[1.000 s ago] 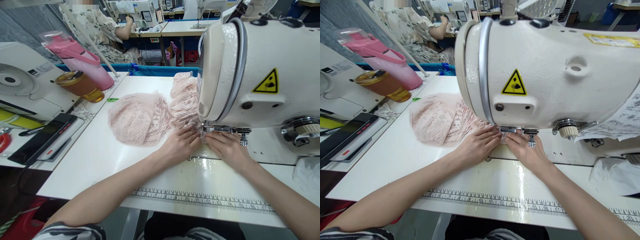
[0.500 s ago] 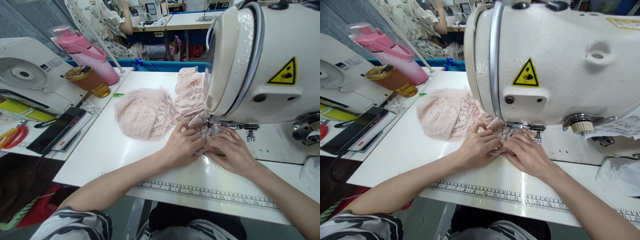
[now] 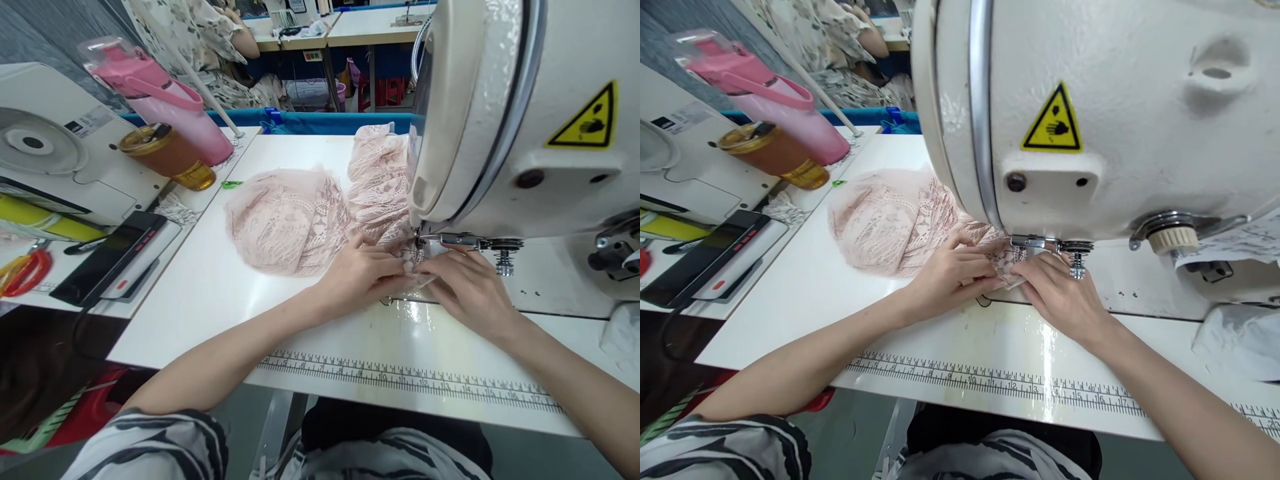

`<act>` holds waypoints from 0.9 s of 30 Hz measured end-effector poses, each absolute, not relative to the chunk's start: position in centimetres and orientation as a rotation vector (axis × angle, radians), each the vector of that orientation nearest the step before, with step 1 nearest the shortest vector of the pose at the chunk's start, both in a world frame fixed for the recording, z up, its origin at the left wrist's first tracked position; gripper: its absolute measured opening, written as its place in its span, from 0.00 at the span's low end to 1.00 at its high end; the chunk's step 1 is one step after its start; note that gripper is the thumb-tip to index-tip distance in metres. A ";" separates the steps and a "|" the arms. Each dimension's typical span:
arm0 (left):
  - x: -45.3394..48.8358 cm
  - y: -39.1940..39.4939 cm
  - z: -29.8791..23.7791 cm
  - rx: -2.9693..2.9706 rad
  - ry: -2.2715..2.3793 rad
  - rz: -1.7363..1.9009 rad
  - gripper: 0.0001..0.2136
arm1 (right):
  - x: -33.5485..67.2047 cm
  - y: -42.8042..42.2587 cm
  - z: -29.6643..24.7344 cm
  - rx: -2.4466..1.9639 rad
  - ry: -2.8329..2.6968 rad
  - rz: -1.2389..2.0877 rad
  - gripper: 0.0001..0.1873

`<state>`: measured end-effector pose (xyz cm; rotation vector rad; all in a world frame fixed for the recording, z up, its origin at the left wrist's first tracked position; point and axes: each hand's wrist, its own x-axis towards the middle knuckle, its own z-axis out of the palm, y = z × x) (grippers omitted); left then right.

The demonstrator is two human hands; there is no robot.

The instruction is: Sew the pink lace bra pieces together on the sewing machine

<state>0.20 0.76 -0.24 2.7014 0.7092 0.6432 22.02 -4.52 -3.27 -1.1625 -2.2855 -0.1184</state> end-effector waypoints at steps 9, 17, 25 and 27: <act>0.5 0.6 -0.7 3.061 0.495 0.854 0.11 | 22.6 -5.2 -3.0 -1.000 -2.214 -0.123 0.06; 1.0 -0.1 -0.8 3.324 0.382 1.136 0.12 | 21.5 -4.8 -2.2 -0.796 -2.296 -0.108 0.06; 0.9 -0.3 -0.5 3.376 0.264 1.120 0.12 | 22.1 -4.9 -2.5 -0.676 -2.305 -0.045 0.09; 0.8 -0.3 -0.6 3.385 0.256 1.063 0.11 | 22.3 -5.0 -2.6 -0.686 -2.300 -0.065 0.10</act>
